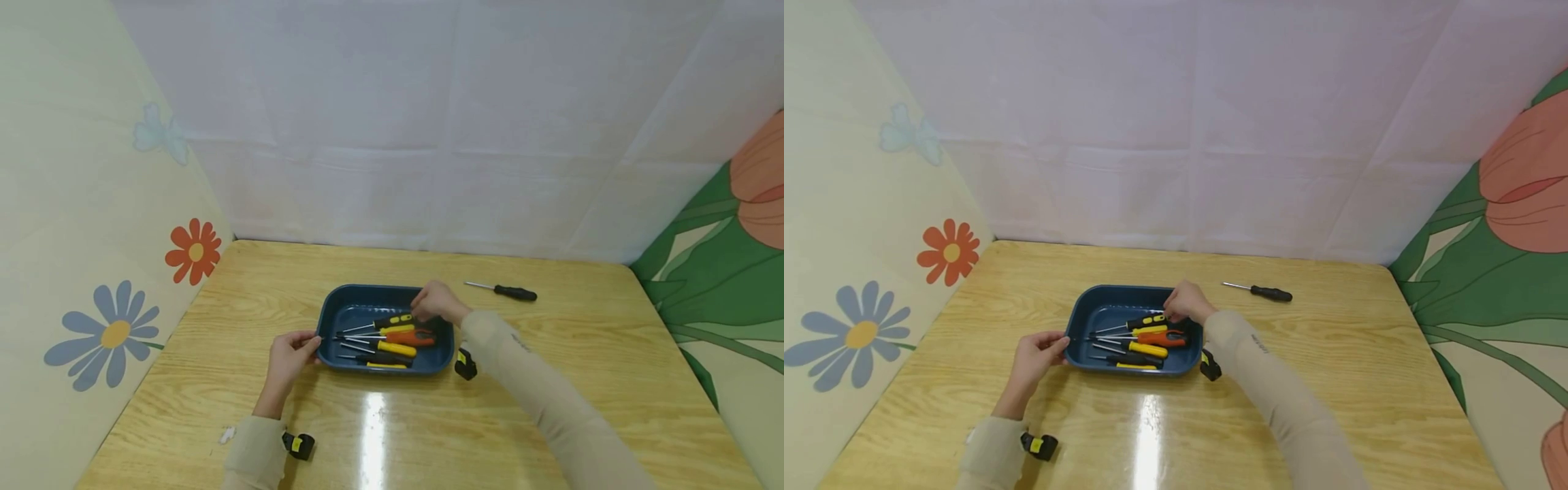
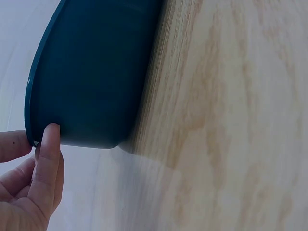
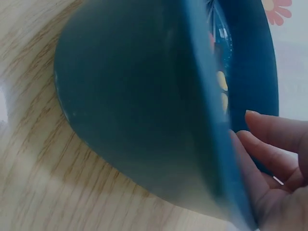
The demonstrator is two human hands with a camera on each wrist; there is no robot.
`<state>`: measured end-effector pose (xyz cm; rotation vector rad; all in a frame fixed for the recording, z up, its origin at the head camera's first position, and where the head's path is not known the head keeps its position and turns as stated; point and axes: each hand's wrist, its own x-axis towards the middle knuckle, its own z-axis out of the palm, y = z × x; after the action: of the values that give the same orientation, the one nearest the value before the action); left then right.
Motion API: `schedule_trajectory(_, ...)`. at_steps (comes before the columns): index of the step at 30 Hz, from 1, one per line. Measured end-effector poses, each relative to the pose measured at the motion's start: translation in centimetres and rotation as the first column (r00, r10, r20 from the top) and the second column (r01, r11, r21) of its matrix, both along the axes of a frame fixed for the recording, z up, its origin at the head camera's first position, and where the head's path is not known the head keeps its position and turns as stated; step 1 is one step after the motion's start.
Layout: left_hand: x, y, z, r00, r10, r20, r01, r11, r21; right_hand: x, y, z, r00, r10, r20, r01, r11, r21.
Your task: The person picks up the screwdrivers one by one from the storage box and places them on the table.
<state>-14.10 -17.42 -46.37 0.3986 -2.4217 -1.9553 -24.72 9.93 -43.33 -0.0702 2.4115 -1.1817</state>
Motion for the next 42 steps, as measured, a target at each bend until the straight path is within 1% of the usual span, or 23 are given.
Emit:
schedule_trajectory(6,0.2,0.0,0.0,1.000,-0.001,0.011,0.001,1.000,0.001,0.3,-0.3,-0.4,1.000,0.022,-0.007,-0.022,1.000,0.007)
schedule_trajectory(11,0.2,0.0,-0.2,1.000,0.002,0.015,-0.002,1.000,-0.004,0.5,-0.6,-0.7,1.000,0.018,0.012,-0.018,1.000,0.018)
schedule_trajectory(16,0.4,-0.1,-0.4,1.000,0.005,0.022,-0.005,1.000,-0.006,0.5,-0.9,-1.2,1.000,0.007,0.022,-0.007,1.000,0.003)
schedule_trajectory(26,0.6,-0.1,-0.4,1.000,0.001,0.006,-0.001,1.000,-0.001,0.6,-1.2,-1.5,0.999,0.020,0.030,-0.022,0.998,0.060)
schedule_trajectory(32,0.5,0.0,-0.2,1.000,0.005,0.006,-0.005,1.000,0.000,0.4,-1.3,-1.7,0.999,0.046,-0.006,-0.045,0.991,0.128)
schedule_trajectory(35,0.4,0.0,-0.1,1.000,0.001,0.007,-0.001,1.000,-0.007,0.4,-1.3,-1.8,0.997,0.059,-0.038,-0.053,0.986,0.158)
schedule_trajectory(39,0.2,-0.1,0.0,1.000,-0.001,0.012,0.001,1.000,-0.015,0.5,-1.3,-1.8,0.990,0.092,-0.104,-0.071,0.979,0.189)
schedule_trajectory(42,0.1,-0.1,0.0,1.000,-0.002,0.011,0.002,1.000,-0.020,0.6,-1.3,-1.7,0.983,0.114,-0.145,-0.086,0.978,0.191)
